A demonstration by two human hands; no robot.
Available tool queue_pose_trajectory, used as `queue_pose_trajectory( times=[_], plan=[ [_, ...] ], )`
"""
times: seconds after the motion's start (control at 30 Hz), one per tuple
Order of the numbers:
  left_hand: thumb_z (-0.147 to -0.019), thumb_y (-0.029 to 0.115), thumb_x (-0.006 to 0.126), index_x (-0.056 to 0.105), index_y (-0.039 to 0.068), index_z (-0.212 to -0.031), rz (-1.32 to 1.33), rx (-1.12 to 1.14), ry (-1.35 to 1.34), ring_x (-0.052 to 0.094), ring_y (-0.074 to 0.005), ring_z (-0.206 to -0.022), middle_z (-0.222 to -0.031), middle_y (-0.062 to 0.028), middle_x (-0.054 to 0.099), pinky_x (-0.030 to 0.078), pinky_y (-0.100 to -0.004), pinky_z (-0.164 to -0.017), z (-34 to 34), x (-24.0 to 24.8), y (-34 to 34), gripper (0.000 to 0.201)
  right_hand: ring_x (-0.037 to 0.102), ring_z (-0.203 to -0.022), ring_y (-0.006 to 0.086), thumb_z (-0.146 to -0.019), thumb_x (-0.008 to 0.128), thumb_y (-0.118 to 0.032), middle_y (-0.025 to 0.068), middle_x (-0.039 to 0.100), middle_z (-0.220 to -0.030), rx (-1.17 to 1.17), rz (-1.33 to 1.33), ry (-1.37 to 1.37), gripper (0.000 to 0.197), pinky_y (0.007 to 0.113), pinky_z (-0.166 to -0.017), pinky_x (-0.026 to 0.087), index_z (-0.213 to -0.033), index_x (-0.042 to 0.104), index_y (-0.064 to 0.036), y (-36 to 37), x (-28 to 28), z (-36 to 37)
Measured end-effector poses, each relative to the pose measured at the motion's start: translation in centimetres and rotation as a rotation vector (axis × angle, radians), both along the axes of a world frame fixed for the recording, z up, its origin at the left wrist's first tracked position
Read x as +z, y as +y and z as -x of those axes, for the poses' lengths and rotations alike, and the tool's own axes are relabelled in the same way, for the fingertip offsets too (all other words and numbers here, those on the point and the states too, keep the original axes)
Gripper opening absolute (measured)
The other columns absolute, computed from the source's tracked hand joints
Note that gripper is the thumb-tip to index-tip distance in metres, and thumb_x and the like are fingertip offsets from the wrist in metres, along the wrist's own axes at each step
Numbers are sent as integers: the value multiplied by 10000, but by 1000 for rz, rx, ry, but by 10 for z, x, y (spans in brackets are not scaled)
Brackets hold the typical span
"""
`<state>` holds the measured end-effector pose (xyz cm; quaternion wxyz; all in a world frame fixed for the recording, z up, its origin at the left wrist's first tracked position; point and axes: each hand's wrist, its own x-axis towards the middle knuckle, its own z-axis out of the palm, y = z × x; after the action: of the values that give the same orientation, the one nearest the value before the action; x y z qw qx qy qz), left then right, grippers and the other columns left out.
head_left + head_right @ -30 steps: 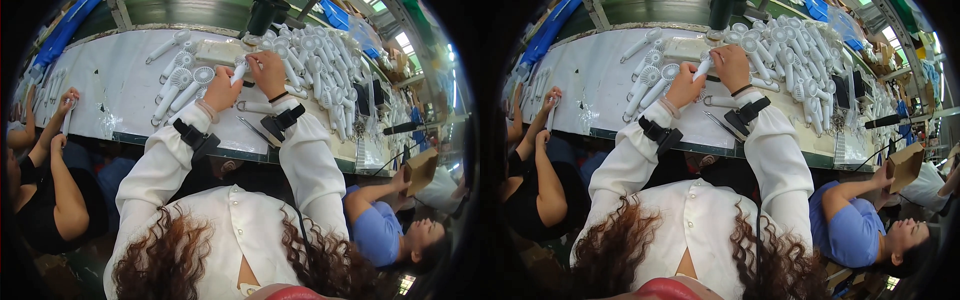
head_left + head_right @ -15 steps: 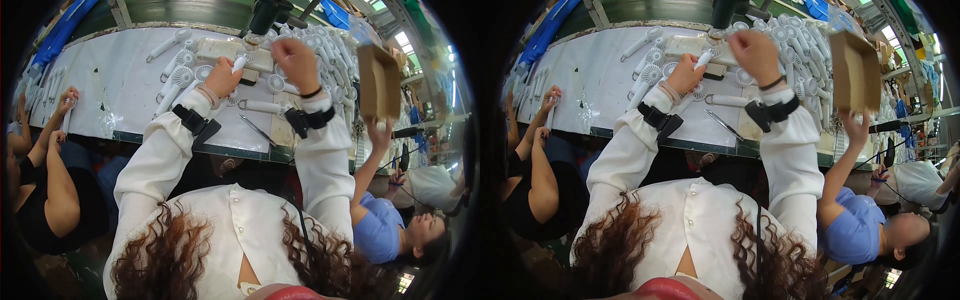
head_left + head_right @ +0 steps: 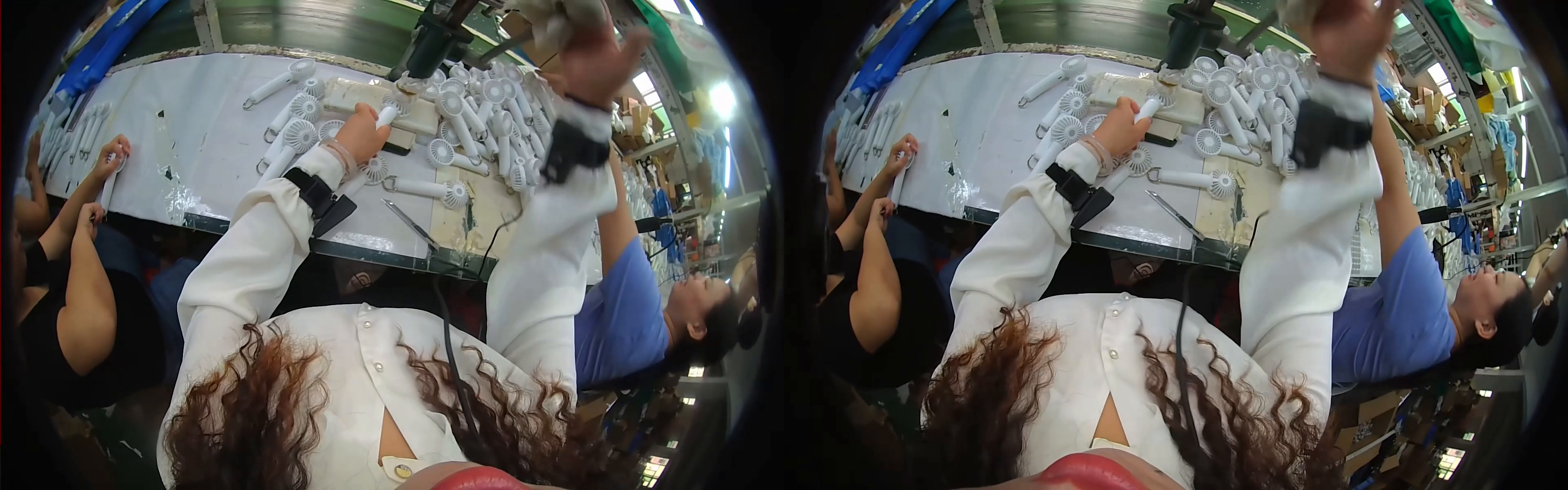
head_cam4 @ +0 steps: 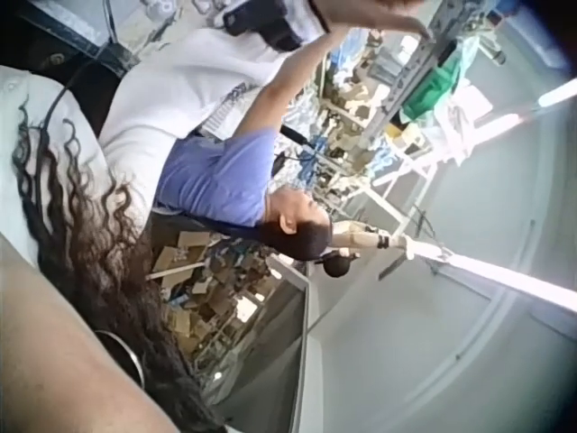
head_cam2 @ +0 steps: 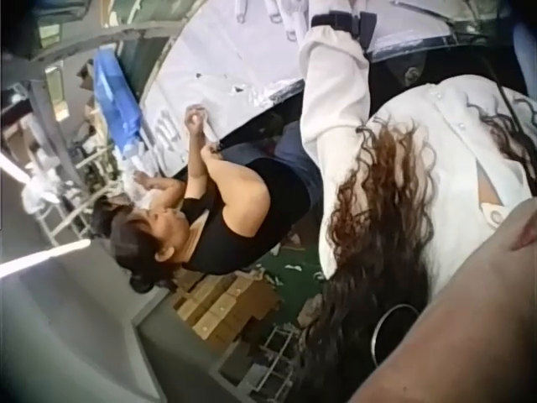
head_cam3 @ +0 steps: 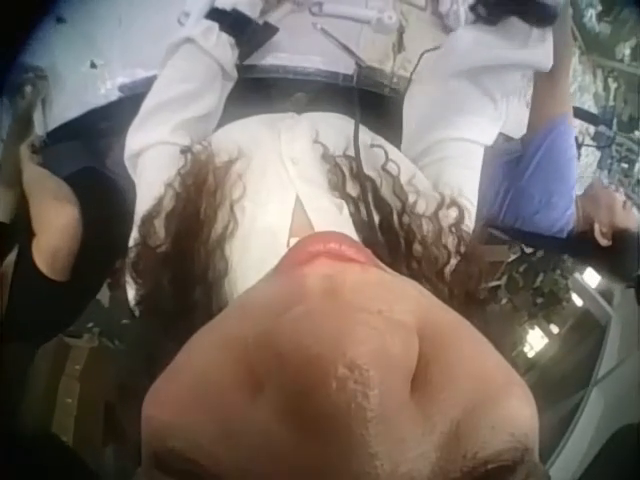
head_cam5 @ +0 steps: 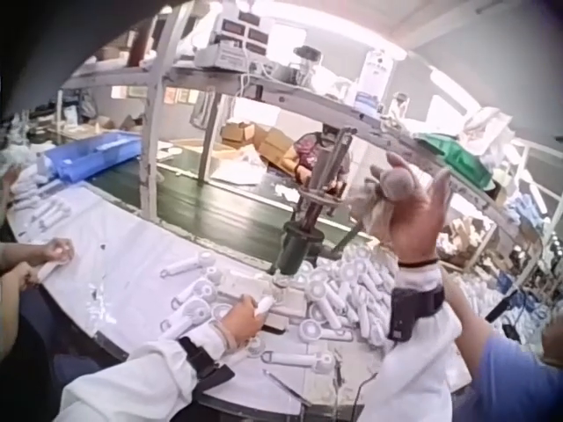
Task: The person picks up a handheld fan, scrapes the plastic edges with a blade, and presses the fan head into a machine. They then pick up a small circular cap and fit it onto the fan center by hand.
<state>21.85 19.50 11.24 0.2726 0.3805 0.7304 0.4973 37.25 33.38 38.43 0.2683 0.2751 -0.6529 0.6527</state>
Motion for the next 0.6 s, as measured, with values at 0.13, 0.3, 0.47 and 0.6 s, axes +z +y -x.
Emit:
queue_pose_trajectory(
  times=[0.13, 0.3, 0.47, 0.6],
  plan=[
    [-859, 201, 617, 357, -42, -1064, -7, 29, 39, 631, -288, -532, -808, -236, 621, 514, -403, -492, 9, -14, 3, 411, 664, -825, 241, -806, 587, -582, 134, 689, -925, -101, -263, -421, 649, 380, -841, 471, -1174, 588, -47, -22, -60, -54],
    [-862, 194, 607, 358, -48, -1065, -20, 0, 83, 639, -287, -551, -801, -225, 624, 512, -403, -495, 4, -13, 10, 403, 601, -632, 204, -747, 762, -319, -4, 637, -618, -728, -1296, -435, 245, 345, -714, 434, -895, 729, -126, -94, -137, -54],
    [-856, 207, 621, 358, -27, -1075, -22, 4, 118, 630, -265, -549, -786, -196, 626, 506, -386, -490, 5, -14, 13, 414, 560, -587, 214, -754, 744, -267, -4, 607, -579, -973, -1492, -197, 136, 357, -695, 433, -781, 709, -139, -70, -224, -34],
    [-853, 217, 634, 358, -7, -1083, -2, 4, -4, 617, -232, -536, -776, -165, 625, 496, -364, -473, 6, -12, 4, 423, 567, -646, 206, -780, 707, -204, 12, 606, -608, -882, -1425, -258, 93, 350, -710, 440, -753, 693, -116, -85, -195, -43]
  ],
)
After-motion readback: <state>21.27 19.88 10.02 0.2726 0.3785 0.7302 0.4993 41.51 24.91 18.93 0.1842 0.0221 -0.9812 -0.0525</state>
